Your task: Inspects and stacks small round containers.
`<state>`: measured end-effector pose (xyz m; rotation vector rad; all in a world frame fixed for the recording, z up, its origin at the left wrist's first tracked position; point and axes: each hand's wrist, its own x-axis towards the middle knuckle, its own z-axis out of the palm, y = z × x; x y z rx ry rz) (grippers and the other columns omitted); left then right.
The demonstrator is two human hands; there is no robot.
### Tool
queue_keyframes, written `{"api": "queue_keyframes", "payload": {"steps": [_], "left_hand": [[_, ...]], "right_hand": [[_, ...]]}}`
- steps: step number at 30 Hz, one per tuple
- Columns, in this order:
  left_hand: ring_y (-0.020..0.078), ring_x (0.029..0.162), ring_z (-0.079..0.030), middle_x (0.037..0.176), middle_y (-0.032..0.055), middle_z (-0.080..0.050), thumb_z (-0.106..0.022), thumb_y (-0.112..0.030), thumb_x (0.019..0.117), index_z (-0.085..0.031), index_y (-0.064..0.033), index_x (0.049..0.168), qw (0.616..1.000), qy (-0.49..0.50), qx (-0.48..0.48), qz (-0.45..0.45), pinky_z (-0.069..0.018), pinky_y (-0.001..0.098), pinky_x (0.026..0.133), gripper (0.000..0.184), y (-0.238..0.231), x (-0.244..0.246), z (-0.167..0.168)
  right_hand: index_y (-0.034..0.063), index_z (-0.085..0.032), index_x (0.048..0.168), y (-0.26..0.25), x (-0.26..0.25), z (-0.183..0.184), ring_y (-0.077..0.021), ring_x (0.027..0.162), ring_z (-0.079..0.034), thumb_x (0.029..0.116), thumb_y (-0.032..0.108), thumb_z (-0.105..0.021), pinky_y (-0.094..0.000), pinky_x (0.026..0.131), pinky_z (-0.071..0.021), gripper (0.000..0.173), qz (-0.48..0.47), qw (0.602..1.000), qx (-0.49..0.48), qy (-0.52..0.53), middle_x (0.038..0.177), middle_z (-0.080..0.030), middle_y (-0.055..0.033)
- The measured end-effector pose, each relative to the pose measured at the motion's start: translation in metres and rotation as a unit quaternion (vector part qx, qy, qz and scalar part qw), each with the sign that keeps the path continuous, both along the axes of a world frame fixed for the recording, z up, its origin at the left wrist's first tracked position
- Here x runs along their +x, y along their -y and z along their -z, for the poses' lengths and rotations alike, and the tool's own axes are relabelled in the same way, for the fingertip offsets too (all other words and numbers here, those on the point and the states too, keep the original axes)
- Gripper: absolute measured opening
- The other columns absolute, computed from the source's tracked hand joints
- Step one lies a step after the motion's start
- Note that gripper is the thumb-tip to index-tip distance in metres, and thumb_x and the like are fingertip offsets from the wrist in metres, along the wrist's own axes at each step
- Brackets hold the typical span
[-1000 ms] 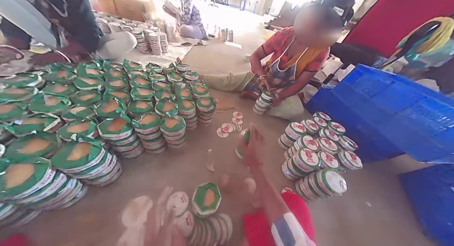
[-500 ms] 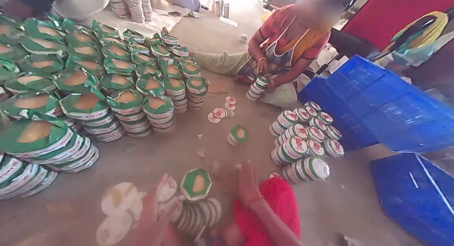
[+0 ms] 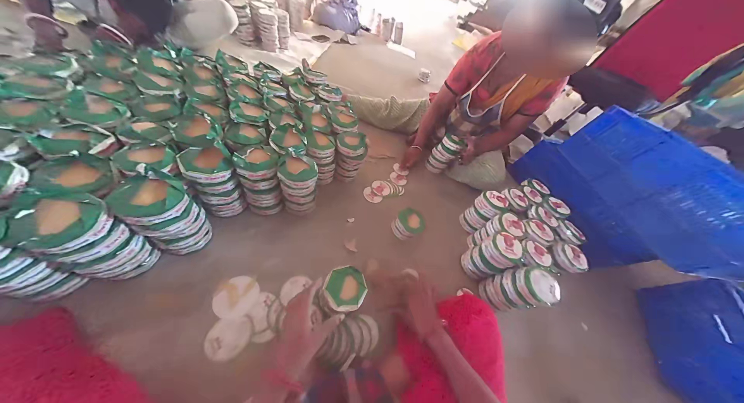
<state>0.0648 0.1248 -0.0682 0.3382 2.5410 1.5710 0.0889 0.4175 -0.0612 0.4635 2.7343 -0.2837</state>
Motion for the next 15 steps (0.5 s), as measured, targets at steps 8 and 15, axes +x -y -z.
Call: {"api": "queue_keyframes", "payload": {"steps": [8, 15], "left_hand": [[0.0487, 0.139, -0.043, 0.151, 0.0274, -0.046, -0.094, -0.028, 0.0673, -0.038, 0.0015, 0.154, 0.999, -0.006, -0.046, -0.015, -0.0375, 0.0595, 0.114, 0.107, -0.018, 0.003, 0.011], [0.0479, 0.139, -0.044, 0.148, 0.0277, -0.049, -0.088, -0.029, 0.0757, -0.039, 0.0032, 0.153, 0.999, -0.020, -0.040, -0.030, -0.0357, 0.0576, 0.116, 0.097, -0.027, -0.001, 0.026]], "right_hand": [[0.0078, -0.073, 0.121, 0.044, 0.003, -0.012, -0.0450, 0.146, -0.036, 0.0875, 0.046, -0.069, -0.0621, 0.119, -0.0288, 0.052, -0.081, 0.889, -0.321, -0.316, 0.148, -0.052, -0.0238], [0.0222, -0.064, 0.141, 0.083, -0.036, -0.017, -0.0462, 0.155, -0.014, 0.0886, 0.065, -0.062, -0.0673, 0.121, -0.0192, 0.067, -0.142, 0.950, -0.190, -0.202, 0.164, -0.036, -0.0134]]}}
